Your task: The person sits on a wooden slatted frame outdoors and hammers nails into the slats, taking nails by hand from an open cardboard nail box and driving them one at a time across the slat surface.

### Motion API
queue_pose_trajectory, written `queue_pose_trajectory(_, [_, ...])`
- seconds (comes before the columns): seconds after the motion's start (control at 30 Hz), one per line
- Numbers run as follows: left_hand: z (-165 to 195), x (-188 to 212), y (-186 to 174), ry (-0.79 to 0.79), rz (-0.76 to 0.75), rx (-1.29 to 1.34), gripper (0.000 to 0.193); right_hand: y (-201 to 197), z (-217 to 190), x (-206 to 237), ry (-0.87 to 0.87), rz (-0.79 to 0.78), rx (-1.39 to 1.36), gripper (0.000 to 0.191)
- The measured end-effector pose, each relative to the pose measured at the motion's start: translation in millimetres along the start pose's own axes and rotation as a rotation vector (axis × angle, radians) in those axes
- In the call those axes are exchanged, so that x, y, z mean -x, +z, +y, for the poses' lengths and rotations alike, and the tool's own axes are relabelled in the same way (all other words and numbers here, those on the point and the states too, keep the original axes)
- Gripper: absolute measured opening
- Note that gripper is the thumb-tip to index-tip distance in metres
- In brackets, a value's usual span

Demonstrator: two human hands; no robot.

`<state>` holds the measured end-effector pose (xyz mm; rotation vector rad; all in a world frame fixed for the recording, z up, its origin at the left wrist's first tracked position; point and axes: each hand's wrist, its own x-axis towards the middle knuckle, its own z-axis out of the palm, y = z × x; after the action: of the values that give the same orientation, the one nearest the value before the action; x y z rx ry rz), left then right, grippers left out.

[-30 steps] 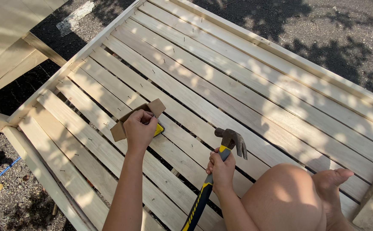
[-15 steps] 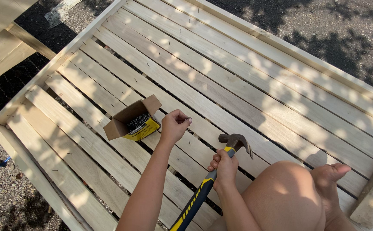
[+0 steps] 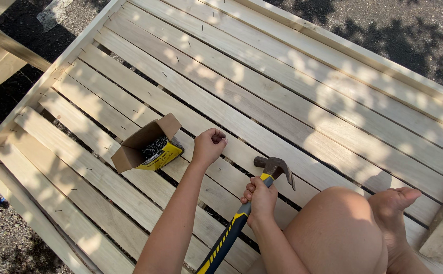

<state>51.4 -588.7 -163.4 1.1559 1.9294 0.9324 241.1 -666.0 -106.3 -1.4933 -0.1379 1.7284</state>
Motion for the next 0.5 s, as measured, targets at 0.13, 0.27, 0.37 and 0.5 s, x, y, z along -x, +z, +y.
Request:
queue_pose_trajectory(0.13, [-4,3,0,0.019,-0.022,-0.072,0.014,0,2,1,0.005,0.009,0.004,0.01])
queue_pose_trajectory(0.27, [-2,7,-7,0.198,-0.085,-0.256,0.012,1,2,1,0.009,0.016,0.022,0.012])
queue_pose_trajectory(0.37, [2,13,-11,0.235,-0.209,-0.362,0.014,1,1,2,0.018,0.016,0.02,0.011])
queue_pose_trajectory(0.5, [10,15,-8,0.322,-0.233,-0.42,0.014,2,-1,5,0.038,0.033,0.032,0.011])
